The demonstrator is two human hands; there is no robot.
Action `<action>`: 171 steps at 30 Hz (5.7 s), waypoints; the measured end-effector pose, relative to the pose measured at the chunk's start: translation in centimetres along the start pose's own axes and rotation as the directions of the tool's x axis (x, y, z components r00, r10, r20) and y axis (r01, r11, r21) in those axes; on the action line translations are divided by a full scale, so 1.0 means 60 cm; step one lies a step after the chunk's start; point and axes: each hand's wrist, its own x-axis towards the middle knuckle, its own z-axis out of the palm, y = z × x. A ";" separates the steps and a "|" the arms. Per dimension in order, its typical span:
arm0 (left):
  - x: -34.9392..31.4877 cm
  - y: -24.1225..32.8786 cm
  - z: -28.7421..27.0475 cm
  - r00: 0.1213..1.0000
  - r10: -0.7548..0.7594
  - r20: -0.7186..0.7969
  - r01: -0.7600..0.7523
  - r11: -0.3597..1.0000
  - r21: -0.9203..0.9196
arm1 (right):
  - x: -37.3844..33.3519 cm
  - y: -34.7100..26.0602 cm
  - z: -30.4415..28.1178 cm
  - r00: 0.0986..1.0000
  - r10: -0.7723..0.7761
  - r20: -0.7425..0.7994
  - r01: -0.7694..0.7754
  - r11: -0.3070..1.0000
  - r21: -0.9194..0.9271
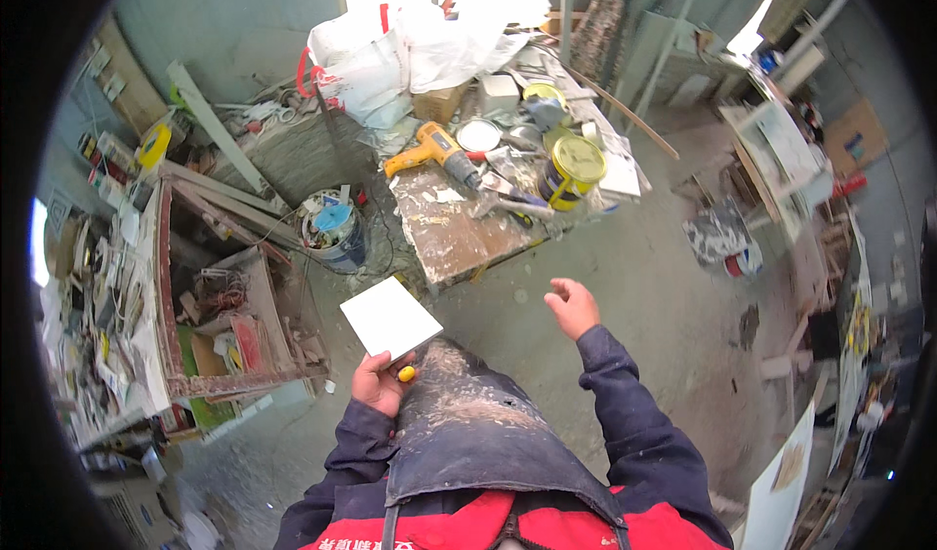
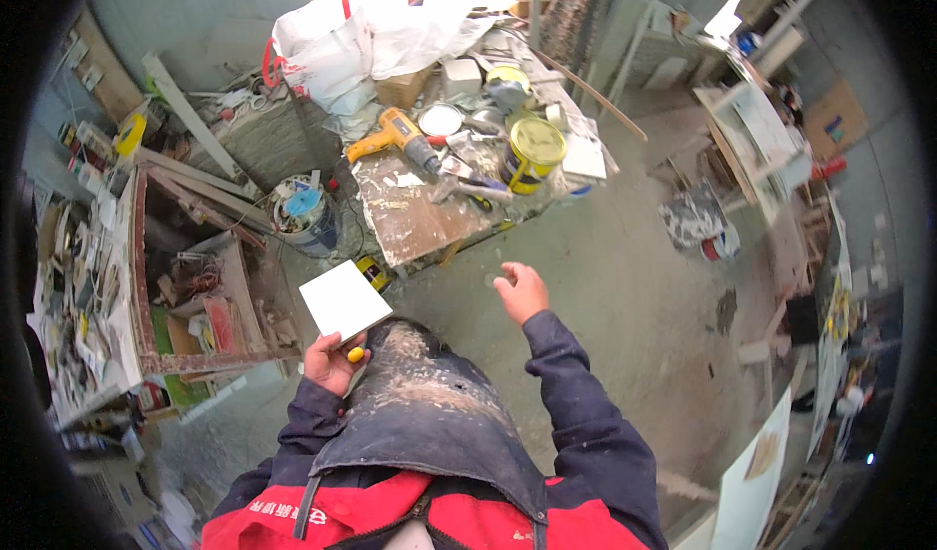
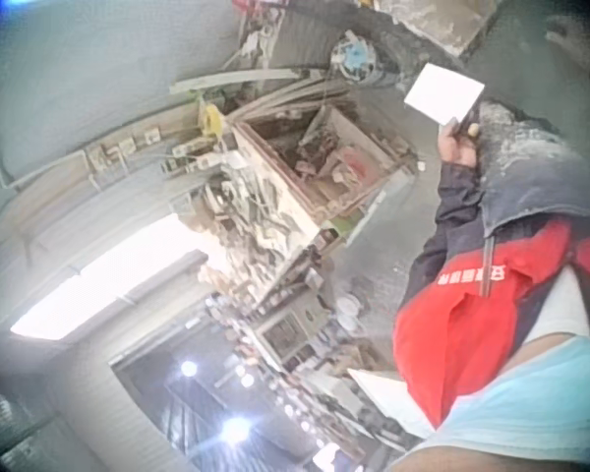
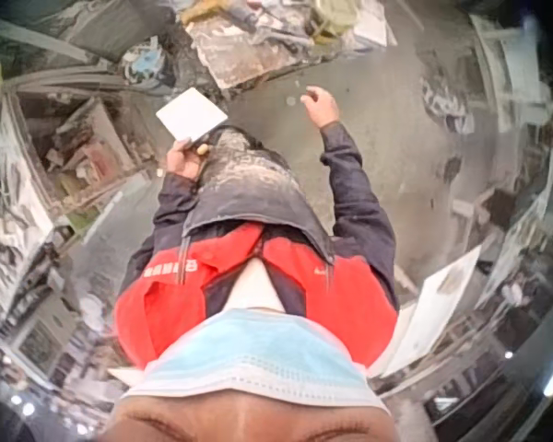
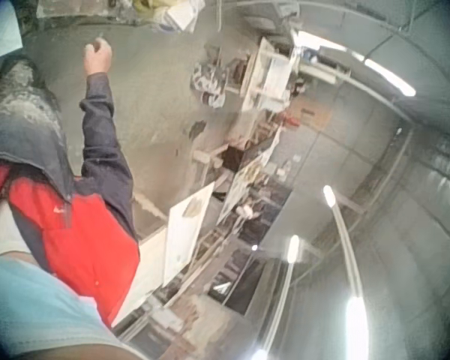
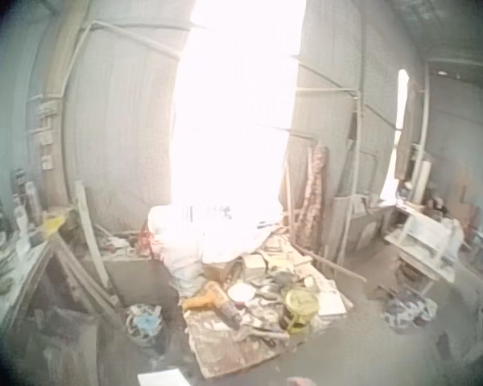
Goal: The person applies a white paste to a marble-patterned tile using a trowel. They scoop paste from a bucket, spread it across the tile surface, and scrape excess paste off the trowel onto a workbench.
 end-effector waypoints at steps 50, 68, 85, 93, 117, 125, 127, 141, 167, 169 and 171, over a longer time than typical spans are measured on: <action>0.308 -0.181 0.298 0.701 0.667 -0.253 -0.053 0.402 0.914 | 0.255 -0.155 0.069 0.600 -0.403 0.691 0.597 0.801 -0.052; 0.321 -0.165 0.318 0.661 0.699 -0.273 -0.045 0.400 0.915 | 0.301 -0.165 0.089 0.559 -0.474 0.680 0.640 0.768 0.009; 0.306 -0.174 0.337 0.746 0.597 -0.295 0.041 0.401 0.915 | 0.277 -0.129 0.074 0.589 -0.390 0.708 0.588 0.808 -0.044; 0.315 -0.175 0.341 0.734 0.609 -0.299 0.042 0.399 0.916 | 0.277 -0.125 0.072 0.605 -0.521 0.602 0.594 0.799 0.094; 0.371 -0.268 0.177 0.871 0.192 -0.452 -0.052 0.951 0.304 | 0.234 -0.024 0.021 0.544 -0.168 0.822 0.620 0.741 -0.259; 0.397 -0.278 0.168 0.861 0.148 -0.486 -0.026 0.968 0.249 | 0.243 -0.060 0.061 0.532 -0.209 0.820 0.742 0.581 -0.334; 0.392 -0.254 0.171 0.848 0.169 -0.503 -0.043 0.967 0.252 | 0.248 -0.073 0.091 0.527 -0.218 0.821 0.748 0.577 -0.327; 0.397 -0.251 0.182 0.853 0.162 -0.496 -0.058 0.974 0.219 | 0.287 -0.090 0.161 0.508 -0.260 0.821 0.777 0.549 -0.307; 0.415 -0.277 0.162 0.884 0.117 -0.452 -0.008 0.972 0.236 | 0.285 -0.132 0.084 0.372 -0.147 0.916 0.827 0.502 -0.255; 0.407 -0.273 0.167 0.901 0.116 -0.418 -0.017 0.973 0.232 | 0.299 -0.151 0.148 0.398 -0.264 0.878 0.822 0.527 -0.214; 0.403 -0.258 0.174 0.894 0.118 -0.431 0.005 0.962 0.273 | 0.311 -0.183 0.208 0.421 -0.344 0.839 0.839 0.500 -0.216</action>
